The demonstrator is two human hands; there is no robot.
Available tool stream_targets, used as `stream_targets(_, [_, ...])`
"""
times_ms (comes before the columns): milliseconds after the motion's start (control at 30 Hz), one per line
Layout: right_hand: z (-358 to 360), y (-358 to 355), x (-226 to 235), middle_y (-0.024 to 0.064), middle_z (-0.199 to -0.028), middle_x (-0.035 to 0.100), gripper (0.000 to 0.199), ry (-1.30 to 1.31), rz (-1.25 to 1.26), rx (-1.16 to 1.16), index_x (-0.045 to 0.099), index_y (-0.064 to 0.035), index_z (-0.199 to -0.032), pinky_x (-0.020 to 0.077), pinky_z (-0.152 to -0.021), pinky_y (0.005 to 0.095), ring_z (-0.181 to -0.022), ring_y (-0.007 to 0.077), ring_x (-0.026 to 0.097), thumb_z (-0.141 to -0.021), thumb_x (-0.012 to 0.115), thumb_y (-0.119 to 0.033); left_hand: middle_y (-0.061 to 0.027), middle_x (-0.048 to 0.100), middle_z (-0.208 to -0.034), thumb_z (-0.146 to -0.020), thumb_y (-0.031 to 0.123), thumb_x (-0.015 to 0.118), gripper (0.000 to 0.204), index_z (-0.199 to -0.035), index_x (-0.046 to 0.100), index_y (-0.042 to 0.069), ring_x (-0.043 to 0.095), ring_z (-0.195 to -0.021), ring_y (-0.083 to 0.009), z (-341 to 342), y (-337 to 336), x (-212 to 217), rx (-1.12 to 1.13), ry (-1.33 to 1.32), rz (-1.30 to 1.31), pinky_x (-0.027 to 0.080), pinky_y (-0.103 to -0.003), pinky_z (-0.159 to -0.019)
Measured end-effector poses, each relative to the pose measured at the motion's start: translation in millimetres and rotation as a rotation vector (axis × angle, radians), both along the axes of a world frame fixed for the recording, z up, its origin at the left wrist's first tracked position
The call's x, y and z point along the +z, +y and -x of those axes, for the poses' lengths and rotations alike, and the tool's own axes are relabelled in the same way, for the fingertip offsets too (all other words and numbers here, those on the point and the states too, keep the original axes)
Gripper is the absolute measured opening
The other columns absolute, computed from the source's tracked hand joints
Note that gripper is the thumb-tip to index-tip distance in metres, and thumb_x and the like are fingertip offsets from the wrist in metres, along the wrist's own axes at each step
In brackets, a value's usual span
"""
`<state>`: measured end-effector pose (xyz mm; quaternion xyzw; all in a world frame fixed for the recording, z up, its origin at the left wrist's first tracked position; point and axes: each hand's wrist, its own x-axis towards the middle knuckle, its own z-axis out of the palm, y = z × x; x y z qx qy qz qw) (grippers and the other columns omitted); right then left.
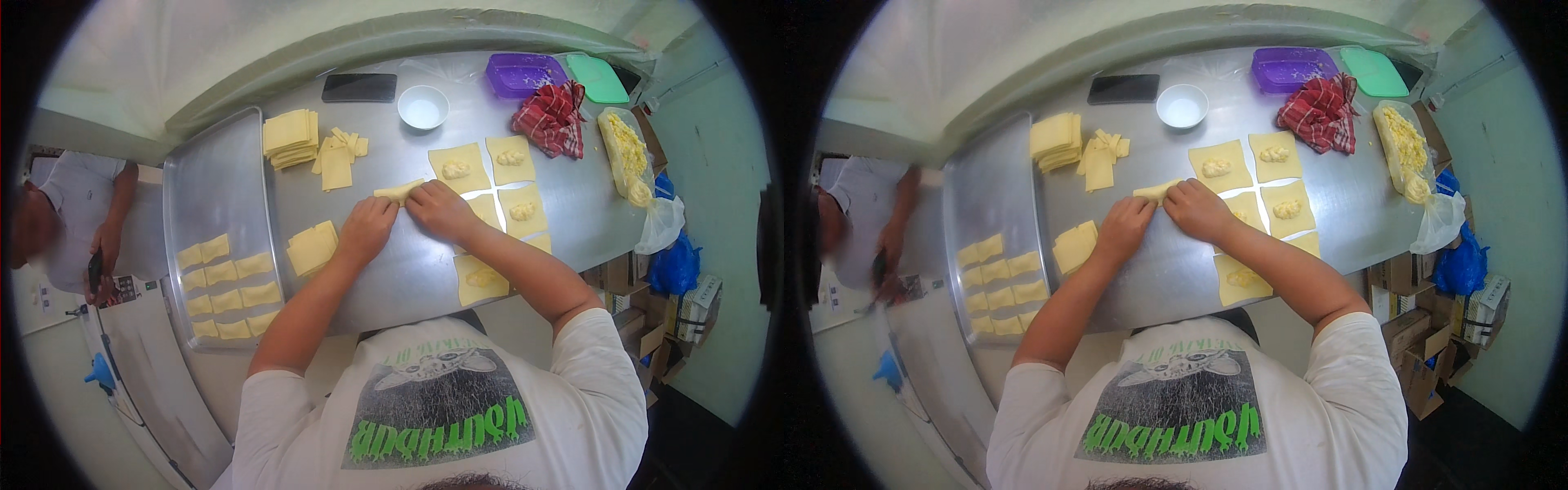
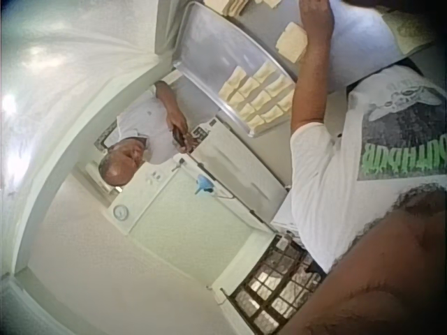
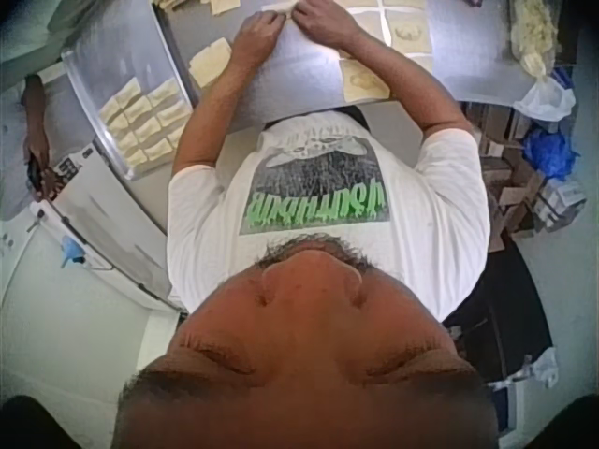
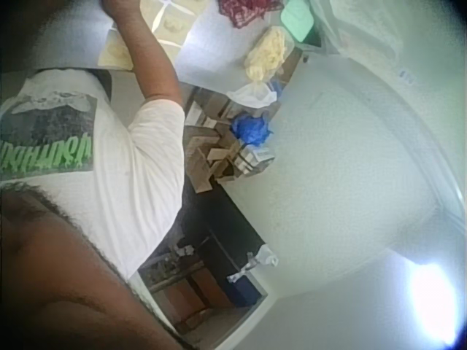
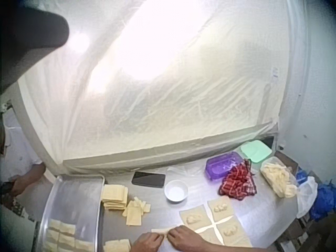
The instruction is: The person fills a piping bag with a yellow filling, then pipes the filling onto square pasta sheets. They fold and seal each sheet into a pocket and place the finished pieces onto a metal tray. The process is repeated for multiple units.
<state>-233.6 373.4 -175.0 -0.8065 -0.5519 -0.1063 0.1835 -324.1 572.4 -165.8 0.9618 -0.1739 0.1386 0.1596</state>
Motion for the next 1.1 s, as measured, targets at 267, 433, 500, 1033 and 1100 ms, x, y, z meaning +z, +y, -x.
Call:
stream_targets(267, [36.1, -2.2, -3.3, 0.0202, -0.114, 0.066, 0.037, -0.22, 0.183, -0.119, 0.068, 0.0056, -0.116, 0.0389, -0.113, 0.0522, -0.115, 0.0332, 0.061, -0.09, 0.057, -0.018, -0.0157, 0.062, -0.123, -0.085, 0.017, 0.065, 0.053, -0.134, 0.06, -0.001, 0.058, -0.116, -0.0309, 28.4, -33.2, -20.4, 0.189, 0.062, -0.234, 0.04, -0.05, -0.107])
stream_targets(433, [47.9, -4.7, -0.6, 0.0226, -0.131, 0.06, 0.052, -0.034, 0.205, -0.174, 0.059, 0.0055, -0.134, 0.032, -0.117, 0.059, -0.131, 0.0343, 0.053, -0.091, 0.058, -0.023, -0.0189, 0.053, -0.142, -0.086, 0.029, 0.067, 0.073, -0.149, 0.047, 0.0, 0.047, -0.137, -0.0313, 37.8, -50.5, -24.8, 0.297, 0.159, -0.203, 0.027, -0.062, -0.114])
stream_targets(500, [48.5, -5.2, -1.2, 0.0224, -0.134, 0.059, 0.055, 0.01, 0.205, -0.178, 0.057, 0.0049, -0.138, 0.0301, -0.117, 0.0613, -0.134, 0.0344, 0.051, -0.091, 0.058, -0.024, -0.0198, 0.05, -0.145, -0.088, 0.031, 0.067, 0.074, -0.151, 0.044, 0.0, 0.044, -0.14, -0.0319, 38.9, -52.3, -26.6, 0.318, 0.215, -0.158, 0.024, -0.065, -0.113])
stream_targets(1033, [41.5, -10.0, 14.1, 0.0224, -0.154, 0.045, 0.063, 0.109, 0.174, -0.31, 0.05, 0.0063, -0.143, 0.0127, -0.121, 0.0687, -0.151, 0.0352, 0.034, -0.092, 0.058, -0.029, -0.03, 0.028, -0.163, -0.09, 0.024, 0.06, 0.083, -0.157, 0.023, -0.01, 0.024, -0.155, -0.0405, 27.0, -42.8, -5.8, 0.365, 0.254, 0.083, 0.007, -0.064, -0.123])
stream_targets(1100, [38.7, -4.3, 12.2, 0.0227, -0.159, 0.04, 0.068, 0.115, 0.201, -0.341, 0.047, 0.0068, -0.147, 0.009, -0.122, 0.069, -0.155, 0.0347, 0.026, -0.094, 0.057, -0.035, -0.0323, 0.022, -0.165, -0.093, 0.025, 0.056, 0.085, -0.158, 0.016, -0.013, 0.018, -0.156, -0.0434, 22.0, -38.8, -13.3, 0.327, 0.351, 0.144, 0.002, -0.065, -0.124])
